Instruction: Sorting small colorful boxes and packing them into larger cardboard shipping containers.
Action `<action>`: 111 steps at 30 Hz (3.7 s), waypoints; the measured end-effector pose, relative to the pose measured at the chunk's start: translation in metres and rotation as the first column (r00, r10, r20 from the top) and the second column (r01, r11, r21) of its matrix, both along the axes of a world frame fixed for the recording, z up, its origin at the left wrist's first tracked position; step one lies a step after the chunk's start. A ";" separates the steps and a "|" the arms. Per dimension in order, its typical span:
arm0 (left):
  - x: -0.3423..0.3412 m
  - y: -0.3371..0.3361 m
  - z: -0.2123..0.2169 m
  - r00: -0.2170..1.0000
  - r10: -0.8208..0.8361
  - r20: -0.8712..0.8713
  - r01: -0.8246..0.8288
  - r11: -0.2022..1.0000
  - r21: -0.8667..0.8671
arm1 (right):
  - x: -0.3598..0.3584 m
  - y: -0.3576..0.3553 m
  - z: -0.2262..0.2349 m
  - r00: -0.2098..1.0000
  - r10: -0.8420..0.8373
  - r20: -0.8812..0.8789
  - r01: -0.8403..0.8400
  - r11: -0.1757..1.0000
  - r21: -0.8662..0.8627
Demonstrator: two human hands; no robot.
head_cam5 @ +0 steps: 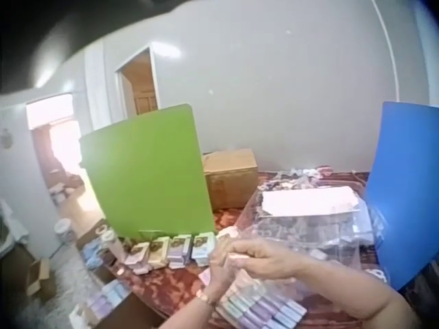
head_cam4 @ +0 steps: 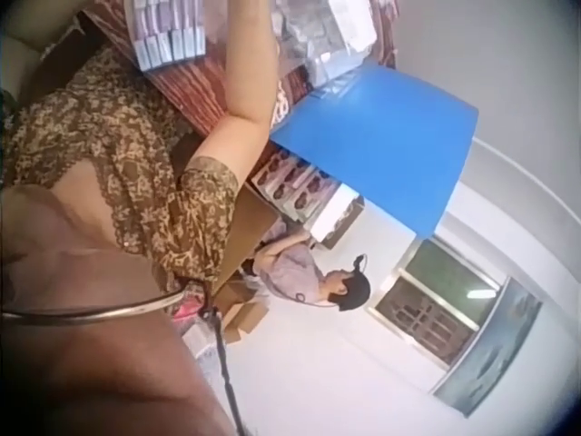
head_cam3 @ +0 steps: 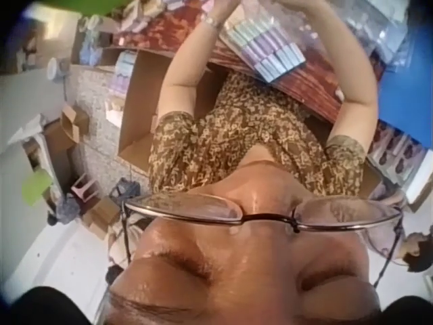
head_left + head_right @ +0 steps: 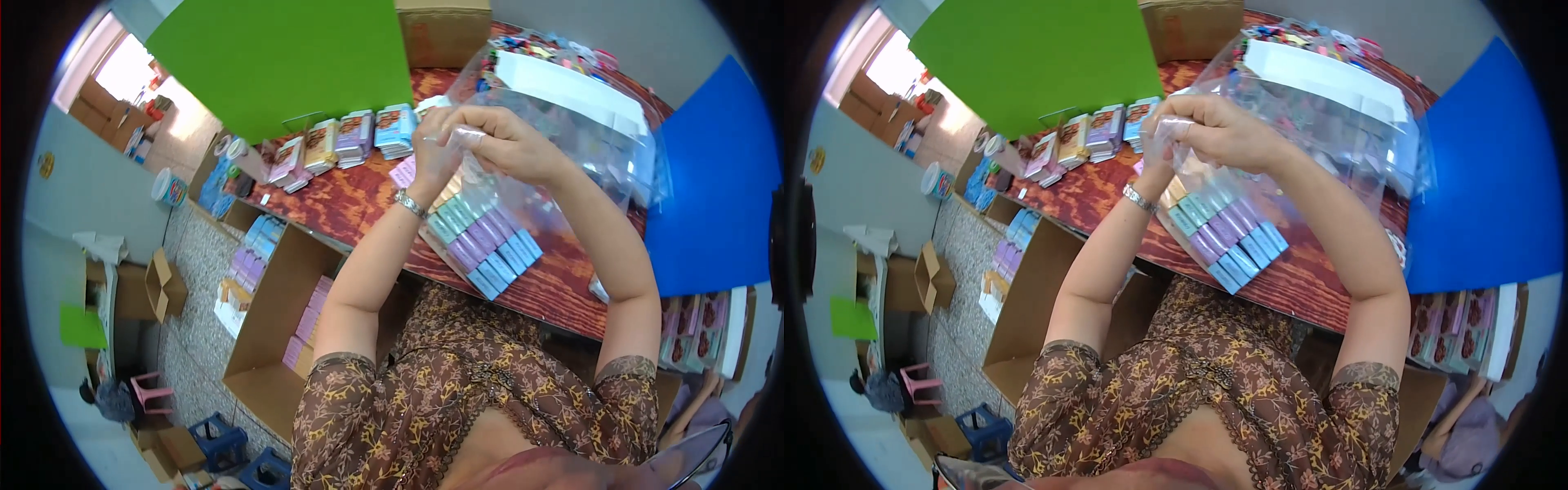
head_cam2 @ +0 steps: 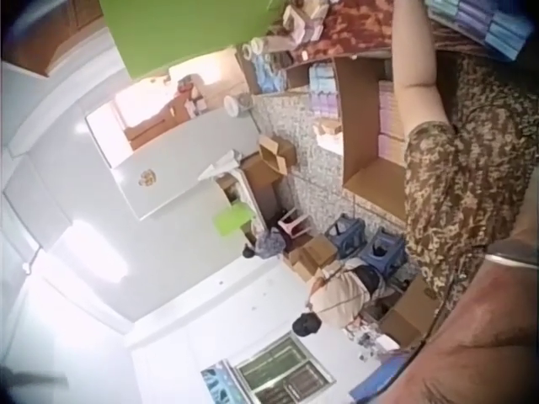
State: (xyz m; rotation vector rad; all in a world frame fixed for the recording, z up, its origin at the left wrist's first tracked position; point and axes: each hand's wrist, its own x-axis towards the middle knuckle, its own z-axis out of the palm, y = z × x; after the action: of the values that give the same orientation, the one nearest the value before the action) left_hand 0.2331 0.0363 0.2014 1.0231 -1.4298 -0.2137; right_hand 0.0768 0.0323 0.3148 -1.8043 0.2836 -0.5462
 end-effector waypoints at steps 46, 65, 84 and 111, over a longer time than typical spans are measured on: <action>0.054 0.019 -0.210 0.190 0.340 -0.921 -0.200 0.932 0.303 | 0.018 -0.069 -0.230 0.873 -0.206 -0.442 0.371 0.868 0.329; 0.089 0.039 -0.156 0.103 0.236 -0.966 0.182 0.951 0.251 | 0.014 -0.076 -0.230 0.951 0.097 -0.294 0.119 0.763 0.635; 0.144 0.015 -0.186 0.426 0.397 -0.813 0.027 0.893 0.450 | -0.001 -0.081 -0.228 0.984 0.064 -0.164 0.064 0.739 0.671; 0.058 0.090 -0.204 0.795 0.269 -0.543 0.049 0.865 0.500 | -0.009 -0.076 -0.231 0.995 0.069 -0.077 0.002 0.728 0.686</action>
State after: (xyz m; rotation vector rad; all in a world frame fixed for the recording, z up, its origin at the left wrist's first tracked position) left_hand 0.2913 0.1260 -0.0022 1.3018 -0.7253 -0.7800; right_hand 0.0680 -0.0437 0.0840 -1.0997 0.4531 -0.2644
